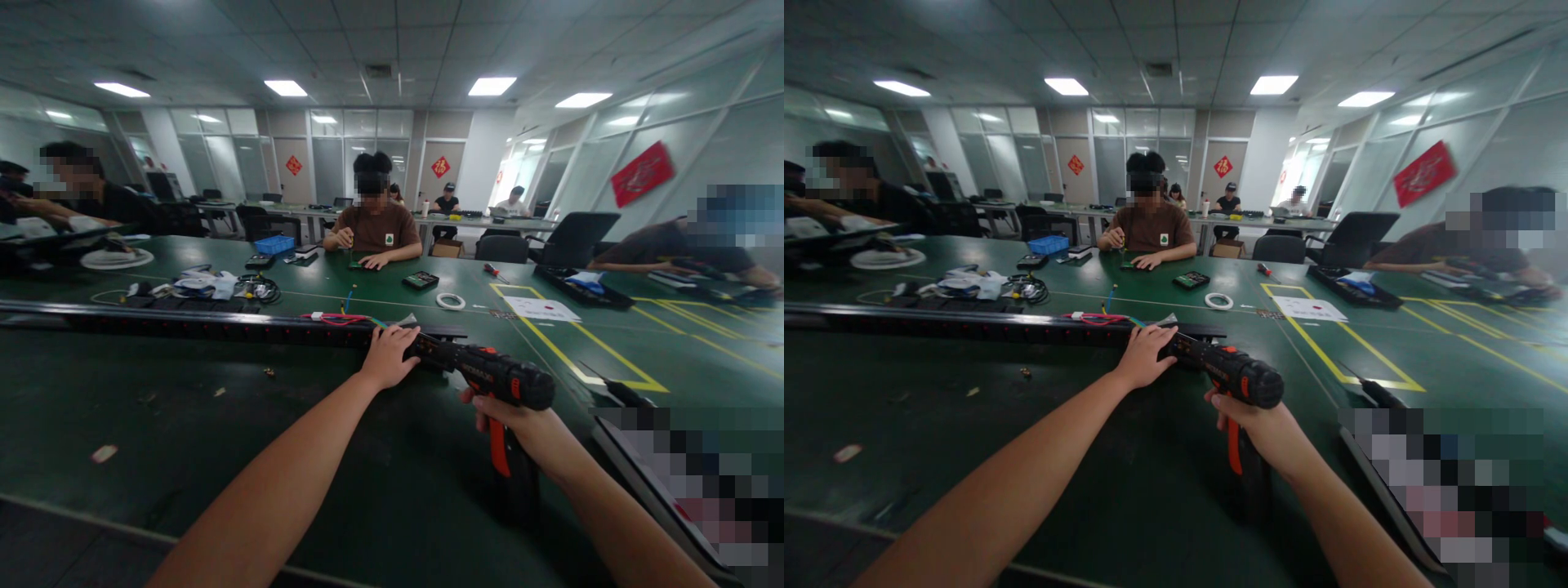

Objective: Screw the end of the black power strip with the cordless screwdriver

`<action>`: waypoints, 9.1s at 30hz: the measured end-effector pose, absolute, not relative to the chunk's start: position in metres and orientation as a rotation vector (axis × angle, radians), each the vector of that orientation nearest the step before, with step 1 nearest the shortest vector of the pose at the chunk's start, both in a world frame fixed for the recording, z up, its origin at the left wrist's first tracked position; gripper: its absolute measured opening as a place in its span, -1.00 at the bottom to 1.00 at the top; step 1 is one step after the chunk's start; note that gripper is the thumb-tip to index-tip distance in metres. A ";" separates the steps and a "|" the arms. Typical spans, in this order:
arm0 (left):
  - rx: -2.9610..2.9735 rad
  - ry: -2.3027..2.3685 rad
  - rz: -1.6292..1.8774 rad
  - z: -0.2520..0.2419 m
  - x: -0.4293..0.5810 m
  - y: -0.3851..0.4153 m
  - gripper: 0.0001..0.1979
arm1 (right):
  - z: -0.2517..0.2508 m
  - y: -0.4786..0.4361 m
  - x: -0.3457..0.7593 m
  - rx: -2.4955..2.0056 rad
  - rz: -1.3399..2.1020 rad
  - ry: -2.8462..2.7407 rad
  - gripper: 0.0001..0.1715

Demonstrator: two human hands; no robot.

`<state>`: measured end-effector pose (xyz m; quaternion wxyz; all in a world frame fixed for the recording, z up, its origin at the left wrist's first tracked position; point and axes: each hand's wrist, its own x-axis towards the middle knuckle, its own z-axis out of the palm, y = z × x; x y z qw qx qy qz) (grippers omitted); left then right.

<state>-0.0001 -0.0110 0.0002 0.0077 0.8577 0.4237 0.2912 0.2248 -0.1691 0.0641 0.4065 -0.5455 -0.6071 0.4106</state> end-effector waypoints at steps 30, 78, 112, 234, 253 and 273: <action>2.675 1.324 0.899 0.004 0.000 -0.015 -0.36 | 0.064 -0.167 0.228 -1.396 1.051 -1.582 -0.68; 2.690 1.316 0.918 0.002 0.000 -0.012 -0.35 | 0.065 -0.167 0.225 -1.396 1.030 -1.576 -0.70; 2.695 1.322 0.903 0.001 -0.001 -0.010 -0.36 | 0.068 -0.172 0.218 -1.353 1.030 -1.474 -0.68; 2.684 1.315 0.918 0.002 0.000 -0.013 -0.38 | 0.074 -0.176 0.215 -1.360 1.223 -1.378 -0.68; 2.684 1.319 0.906 0.002 0.000 -0.012 -0.36 | 0.073 -0.174 0.216 -1.401 1.181 -1.433 -0.63; 2.684 1.318 0.909 0.001 0.000 -0.011 -0.35 | 0.076 -0.176 0.215 -1.418 1.193 -1.452 -0.62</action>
